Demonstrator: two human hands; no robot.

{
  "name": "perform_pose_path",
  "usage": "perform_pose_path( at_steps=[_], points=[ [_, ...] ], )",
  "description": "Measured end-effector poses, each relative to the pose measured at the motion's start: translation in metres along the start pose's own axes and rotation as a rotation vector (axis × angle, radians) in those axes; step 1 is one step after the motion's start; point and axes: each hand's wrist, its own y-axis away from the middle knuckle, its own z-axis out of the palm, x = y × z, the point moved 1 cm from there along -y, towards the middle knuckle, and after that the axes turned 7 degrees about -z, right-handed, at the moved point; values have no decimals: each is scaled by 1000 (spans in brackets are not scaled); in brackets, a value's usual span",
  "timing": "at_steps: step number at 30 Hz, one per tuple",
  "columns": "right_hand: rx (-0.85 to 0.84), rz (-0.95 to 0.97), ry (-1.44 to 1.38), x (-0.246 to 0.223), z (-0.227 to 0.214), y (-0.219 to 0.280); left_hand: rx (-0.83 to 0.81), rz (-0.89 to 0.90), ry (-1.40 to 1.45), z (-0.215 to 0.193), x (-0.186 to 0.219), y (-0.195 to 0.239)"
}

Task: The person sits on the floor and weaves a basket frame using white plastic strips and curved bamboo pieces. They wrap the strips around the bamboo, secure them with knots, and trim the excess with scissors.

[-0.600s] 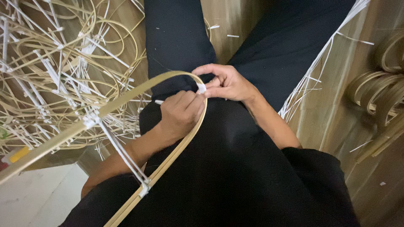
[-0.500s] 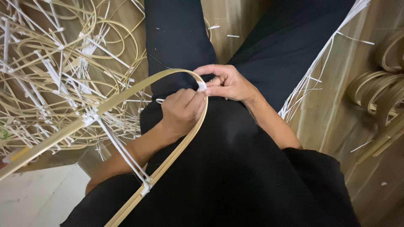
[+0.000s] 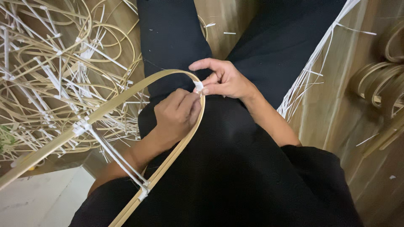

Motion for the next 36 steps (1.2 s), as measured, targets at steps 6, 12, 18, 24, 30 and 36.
perform_pose_path(
  at_steps=[6, 12, 18, 24, 30, 36],
  points=[
    [8, -12, -26, -2, -3, 0, -99, -21, 103, -13, 2, 4],
    [43, 20, -55, -5, -1, 4, -208, -107, 217, -50, -26, 2],
    [14, -1, -19, -8, 2, 3, -246, -33, -283, -54, -77, -11],
    [39, -27, -22, -15, 2, 9, -39, 35, -730, -67, -60, -24],
    [-19, -87, 89, -15, 8, 6, -212, 471, -76, -40, -48, -15],
    [-3, -36, 67, -20, 16, 10, -252, 661, 49, -27, -33, -39]
  ],
)
